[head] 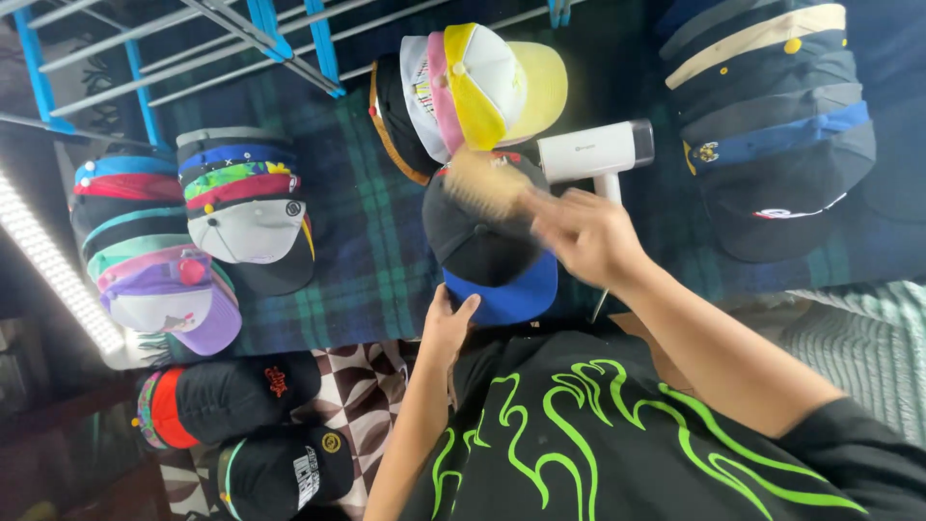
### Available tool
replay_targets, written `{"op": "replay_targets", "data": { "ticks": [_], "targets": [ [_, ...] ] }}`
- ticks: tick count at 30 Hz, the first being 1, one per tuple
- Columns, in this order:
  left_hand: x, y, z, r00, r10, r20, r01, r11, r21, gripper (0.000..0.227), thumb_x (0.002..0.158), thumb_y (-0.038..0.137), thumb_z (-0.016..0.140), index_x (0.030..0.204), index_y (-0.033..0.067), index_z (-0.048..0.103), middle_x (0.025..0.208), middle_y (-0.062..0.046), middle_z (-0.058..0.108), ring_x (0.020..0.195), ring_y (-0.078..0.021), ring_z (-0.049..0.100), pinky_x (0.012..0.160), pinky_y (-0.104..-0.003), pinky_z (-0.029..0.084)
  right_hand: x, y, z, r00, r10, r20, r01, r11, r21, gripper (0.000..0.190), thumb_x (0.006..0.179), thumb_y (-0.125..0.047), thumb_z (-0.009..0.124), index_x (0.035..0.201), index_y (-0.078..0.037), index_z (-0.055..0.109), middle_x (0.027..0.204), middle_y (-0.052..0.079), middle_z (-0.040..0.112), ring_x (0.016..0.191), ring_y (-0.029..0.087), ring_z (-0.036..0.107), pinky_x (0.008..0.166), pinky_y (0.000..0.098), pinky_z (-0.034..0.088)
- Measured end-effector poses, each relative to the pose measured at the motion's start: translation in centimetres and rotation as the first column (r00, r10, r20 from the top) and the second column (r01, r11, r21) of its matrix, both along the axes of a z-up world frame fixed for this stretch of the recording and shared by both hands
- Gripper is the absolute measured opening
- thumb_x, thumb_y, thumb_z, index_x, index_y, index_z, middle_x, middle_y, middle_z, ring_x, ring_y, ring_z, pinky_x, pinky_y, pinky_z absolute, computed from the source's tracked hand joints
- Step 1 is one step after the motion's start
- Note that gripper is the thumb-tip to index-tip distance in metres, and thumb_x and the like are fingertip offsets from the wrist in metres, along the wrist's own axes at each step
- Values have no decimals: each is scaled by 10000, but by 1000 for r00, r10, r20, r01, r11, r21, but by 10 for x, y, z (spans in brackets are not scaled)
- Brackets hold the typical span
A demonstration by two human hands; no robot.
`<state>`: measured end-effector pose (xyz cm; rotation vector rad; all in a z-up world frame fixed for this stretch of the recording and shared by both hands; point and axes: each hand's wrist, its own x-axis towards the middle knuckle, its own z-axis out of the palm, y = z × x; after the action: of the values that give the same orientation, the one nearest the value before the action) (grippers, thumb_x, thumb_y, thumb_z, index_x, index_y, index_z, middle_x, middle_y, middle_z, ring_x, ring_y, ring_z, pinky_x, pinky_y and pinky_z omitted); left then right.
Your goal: Cleaning and reshaping baseball caps using a handheld steamer and a brush
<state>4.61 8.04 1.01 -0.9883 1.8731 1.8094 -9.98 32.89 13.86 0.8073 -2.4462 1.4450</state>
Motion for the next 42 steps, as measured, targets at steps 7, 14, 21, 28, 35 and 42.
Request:
{"op": "replay_targets", "data": {
  "ticks": [7, 14, 21, 28, 35, 42],
  "targets": [
    [-4, 11, 40, 1000, 0, -4, 0, 1000, -9, 657, 933, 185, 741, 1492, 29, 431, 1469, -333, 499, 1367, -510, 473, 901, -608, 553, -30, 52, 2, 889, 17, -458, 154, 930, 333, 216, 1044, -266, 680, 850, -201, 748, 690, -17, 586, 626, 199, 606, 543, 300, 492],
    [7, 5, -3, 998, 50, -40, -49, 999, 18, 622, 941, 204, 746, 1478, 85, 456, 1447, -288, 541, 1353, -481, 498, 910, -634, 536, 3, 22, 13, 962, 152, -226, -114, 978, 172, 218, 977, -255, 661, 777, -218, 737, 631, -78, 553, 538, 167, 570, 494, 250, 470],
    [9, 10, 4, 997, 62, -40, -62, 998, 12, 593, 951, 207, 742, 1462, 91, 465, 1478, -295, 517, 1371, -496, 479, 896, -637, 535, -63, 49, -97, 958, -144, 248, -45, 779, 625, 366, 933, -189, 588, 1251, -267, 753, 858, 111, 759, 814, 370, 741, 742, 485, 590],
    [15, -6, -42, 1000, -9, -8, 9, 999, 33, 629, 933, 289, 776, 1460, 130, 471, 1464, -251, 556, 1350, -433, 531, 869, -574, 581, -25, 51, -103, 649, -200, 734, 214, 974, 76, 340, 1072, -269, 596, 1397, -352, 658, 700, 10, 635, 561, 133, 589, 505, 291, 506],
    [4, -12, -26, 997, -69, -21, 69, 997, -25, 589, 897, 281, 792, 1393, 86, 541, 1350, -261, 632, 1274, -426, 597, 857, -514, 614, -52, 41, -19, 887, -184, 423, 50, 950, 308, 360, 1072, -244, 631, 1422, -317, 673, 1106, 142, 756, 1025, 309, 711, 853, 421, 588],
    [12, -8, -3, 996, -65, -52, 66, 998, 4, 552, 910, 304, 771, 1353, 46, 563, 1321, -261, 649, 1301, -408, 586, 989, -528, 562, -67, 29, -1, 955, -182, 236, -12, 767, 642, 355, 1059, -388, 556, 1392, -415, 675, 1013, 126, 775, 954, 385, 712, 873, 526, 579]
  ]
}}
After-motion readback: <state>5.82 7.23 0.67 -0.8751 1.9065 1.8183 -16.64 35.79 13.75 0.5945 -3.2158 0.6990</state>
